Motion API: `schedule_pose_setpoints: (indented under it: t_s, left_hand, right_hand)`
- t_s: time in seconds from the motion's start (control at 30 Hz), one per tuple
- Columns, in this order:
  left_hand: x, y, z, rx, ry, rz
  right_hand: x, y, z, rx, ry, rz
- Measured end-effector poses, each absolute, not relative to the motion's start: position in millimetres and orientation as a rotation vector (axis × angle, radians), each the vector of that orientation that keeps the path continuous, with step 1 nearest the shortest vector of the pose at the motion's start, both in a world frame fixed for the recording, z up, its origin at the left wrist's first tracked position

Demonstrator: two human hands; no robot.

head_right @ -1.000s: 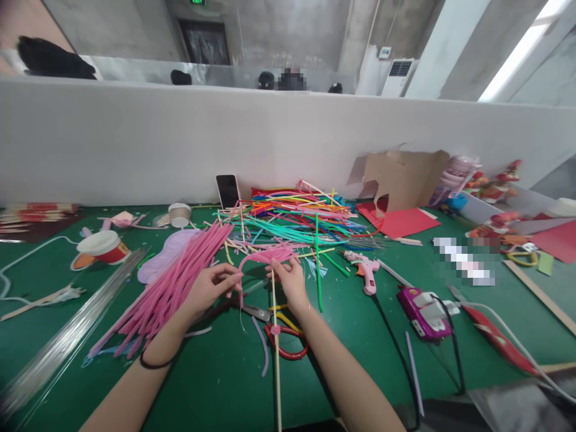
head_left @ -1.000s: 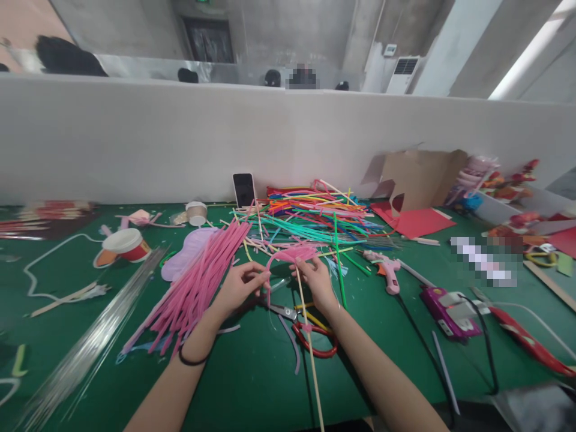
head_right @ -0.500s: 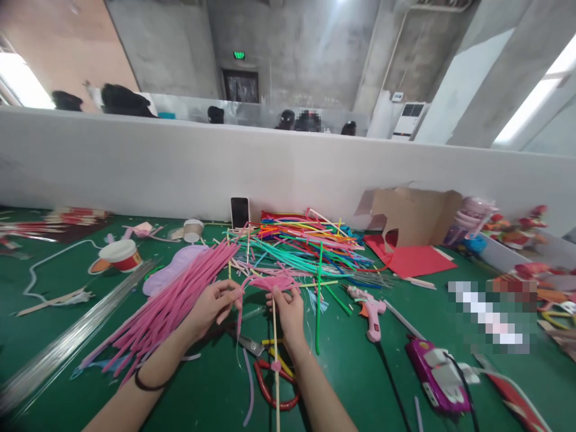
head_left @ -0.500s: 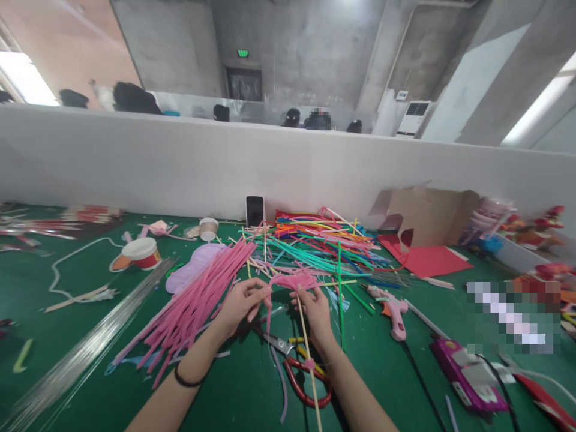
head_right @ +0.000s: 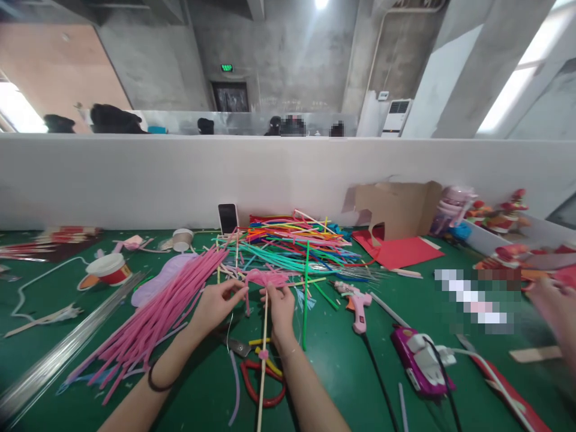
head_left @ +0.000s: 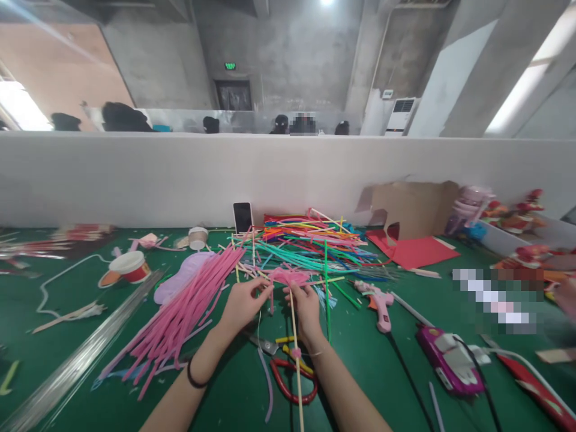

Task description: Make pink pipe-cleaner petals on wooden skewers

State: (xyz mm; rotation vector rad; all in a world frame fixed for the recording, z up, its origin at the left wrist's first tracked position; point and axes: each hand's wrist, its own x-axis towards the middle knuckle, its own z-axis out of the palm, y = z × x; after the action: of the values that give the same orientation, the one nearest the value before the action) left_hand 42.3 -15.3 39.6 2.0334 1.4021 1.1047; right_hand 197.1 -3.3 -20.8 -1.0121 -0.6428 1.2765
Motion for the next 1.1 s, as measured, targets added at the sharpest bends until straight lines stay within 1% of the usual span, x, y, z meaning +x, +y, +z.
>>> schedule_pose_setpoints:
  t_s: [0.07,0.13,0.33,0.43,0.63,0.8,0.97,1.1]
  left_hand:
    - [40,-16,31,2.131,1.476,1.194]
    - [39,-15,22,2.084,1.489,1.295]
    - [43,-6,2,1.469,1.283,1.437]
    - [44,-8,-3,1.296,1.129,1.345]
    - [39,-24,-10,1.26,0.978,1.043]
    - [36,-30,-3,1.21,0.918,0.996]
    - [29,-32,4,1.336,0.843,0.806]
    - [24,-28,0,1.343,0.828,0.834]
  right_hand:
    - [198,-3,-19,-1.002,-0.585,1.31]
    - [200,-3,-17,-0.992,-0.553,1.331]
    - [206,-3,-15,-0.947,-0.506,1.409]
    - [209,-3,-14,-0.936,-0.52,1.404]
    - [216,-6,-9,-0.963,-0.539,1.378]
    - [215,-5,-10,-0.986,-0.583,1.335]
    - [210,-8,-8,-0.971,-0.609,1.346]
    - [209,-9,-5,-0.936,-0.556,1.412]
